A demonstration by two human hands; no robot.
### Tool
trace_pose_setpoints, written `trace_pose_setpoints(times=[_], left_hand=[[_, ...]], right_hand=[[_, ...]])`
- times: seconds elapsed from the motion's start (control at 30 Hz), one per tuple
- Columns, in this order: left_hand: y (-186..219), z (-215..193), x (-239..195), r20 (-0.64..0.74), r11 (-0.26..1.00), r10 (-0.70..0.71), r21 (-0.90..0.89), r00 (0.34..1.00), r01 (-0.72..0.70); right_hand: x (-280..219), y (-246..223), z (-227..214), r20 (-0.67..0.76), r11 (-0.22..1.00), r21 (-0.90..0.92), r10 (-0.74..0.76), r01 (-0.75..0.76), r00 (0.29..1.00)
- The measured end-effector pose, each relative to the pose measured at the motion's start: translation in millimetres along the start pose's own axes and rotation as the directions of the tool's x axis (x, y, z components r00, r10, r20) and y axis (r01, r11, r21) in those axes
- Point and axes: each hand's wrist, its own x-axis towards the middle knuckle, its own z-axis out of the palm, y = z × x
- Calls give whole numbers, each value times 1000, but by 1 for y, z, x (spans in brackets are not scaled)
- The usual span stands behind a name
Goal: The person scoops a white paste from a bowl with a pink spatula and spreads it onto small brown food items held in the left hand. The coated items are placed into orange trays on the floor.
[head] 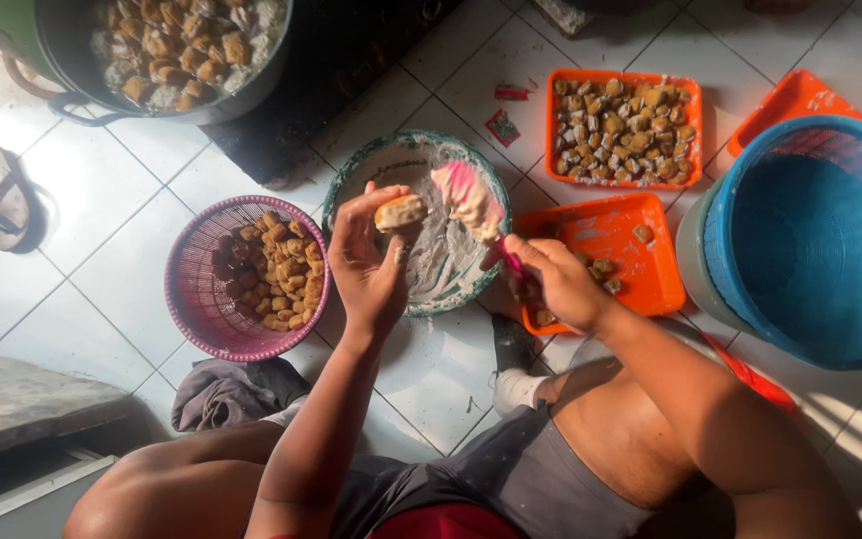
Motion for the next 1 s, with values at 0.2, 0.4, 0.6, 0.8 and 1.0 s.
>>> trace_pose_setpoints(times=[0.2,0.4,0.6,0.8,1.0], left_hand=[[-19,-10,-22,9,964,-219,-150,976,218],[-111,2,-73,19,834,-508,-240,861,498],[-226,19,-214,117,413,-899,-89,421,906],[-291,118,-288,219,210,-953,-18,209,977],[-238,164,-214,325,613,-789,376,521,695]], right_hand=[[-16,4,-19,225,915,361,105,-183,969],[-30,-9,-31,211,909,402,23,-108,977],[-53,-22,-60,-16,895,443,-43,46,999],[-72,-25,-86,-121,865,490,-59,111,991],[-72,-25,-92,-225,829,556,89,53,970]])
